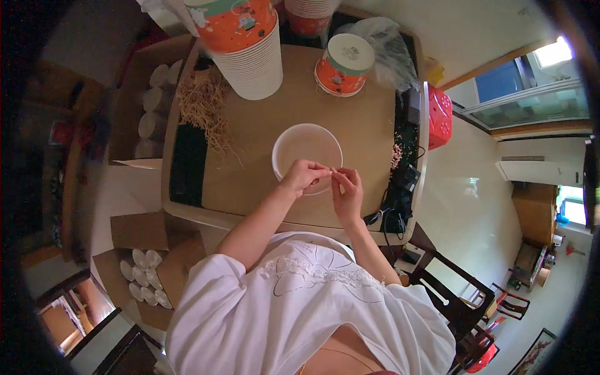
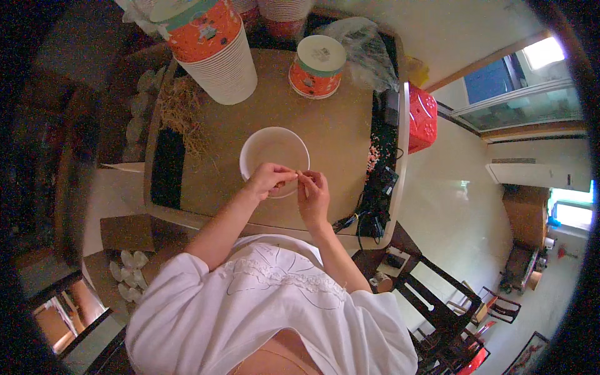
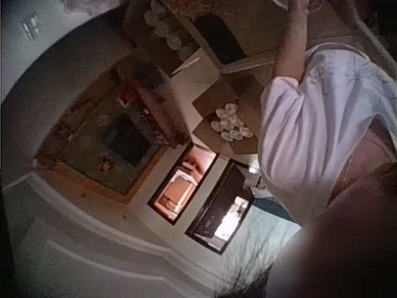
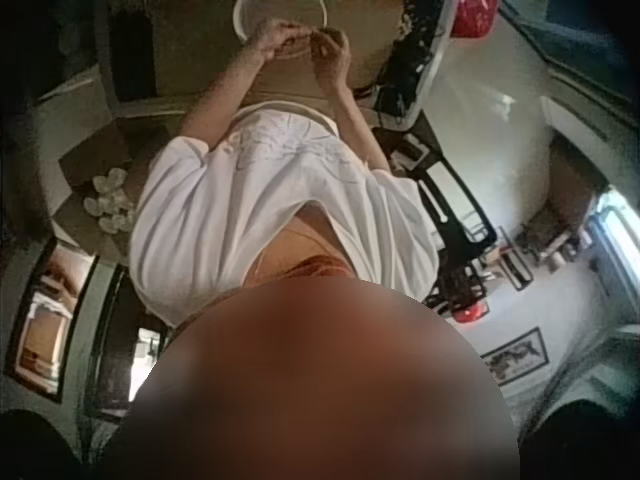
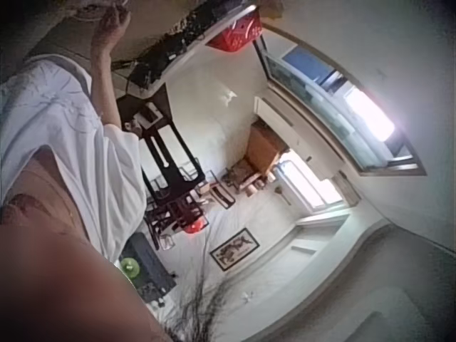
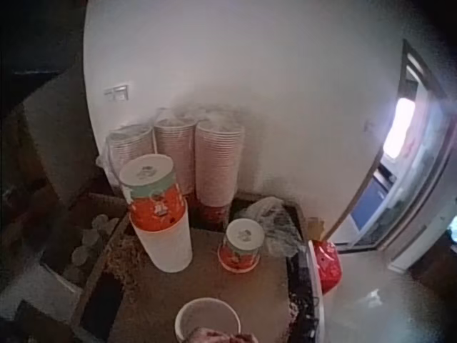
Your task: Packaging and organizing paper buckets using rubber bands.
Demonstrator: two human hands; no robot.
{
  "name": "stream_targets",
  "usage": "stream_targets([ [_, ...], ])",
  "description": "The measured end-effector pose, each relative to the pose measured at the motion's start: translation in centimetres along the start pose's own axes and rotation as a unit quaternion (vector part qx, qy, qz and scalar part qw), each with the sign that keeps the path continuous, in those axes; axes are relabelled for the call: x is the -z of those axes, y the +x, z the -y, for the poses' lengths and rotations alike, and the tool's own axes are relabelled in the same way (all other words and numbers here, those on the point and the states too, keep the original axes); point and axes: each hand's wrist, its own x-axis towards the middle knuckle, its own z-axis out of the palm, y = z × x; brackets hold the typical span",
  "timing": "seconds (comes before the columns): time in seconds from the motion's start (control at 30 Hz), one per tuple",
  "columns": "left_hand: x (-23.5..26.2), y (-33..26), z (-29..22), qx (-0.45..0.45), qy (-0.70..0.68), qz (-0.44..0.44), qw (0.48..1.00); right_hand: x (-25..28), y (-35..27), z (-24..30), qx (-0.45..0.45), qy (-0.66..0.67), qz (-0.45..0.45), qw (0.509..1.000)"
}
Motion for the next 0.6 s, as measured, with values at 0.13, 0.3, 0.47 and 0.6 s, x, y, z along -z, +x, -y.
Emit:
stream_targets([
  [0.13,0.5,0.5,0.7,-0.013,-0.016,-0.011,1.0,0.5,0.3,0.4,0.002,0.037,0.02,0.999],
  [0.3,0.3,0.0,0.7,-0.094,0.137,-0.029,0.986,1.6,1.0,0.3,-0.075,0.093,0.088,0.989],
  [0.47,0.4,0.2,1.3,-0.141,0.181,-0.019,0.973,1.5,1.3,-0.6,-0.092,0.088,0.121,0.984],
  [0.6,0.6,0.2,0.6,-0.059,0.047,0.013,0.997,1.1,1.2,-1.5,-0.088,0.117,0.09,0.985],
])
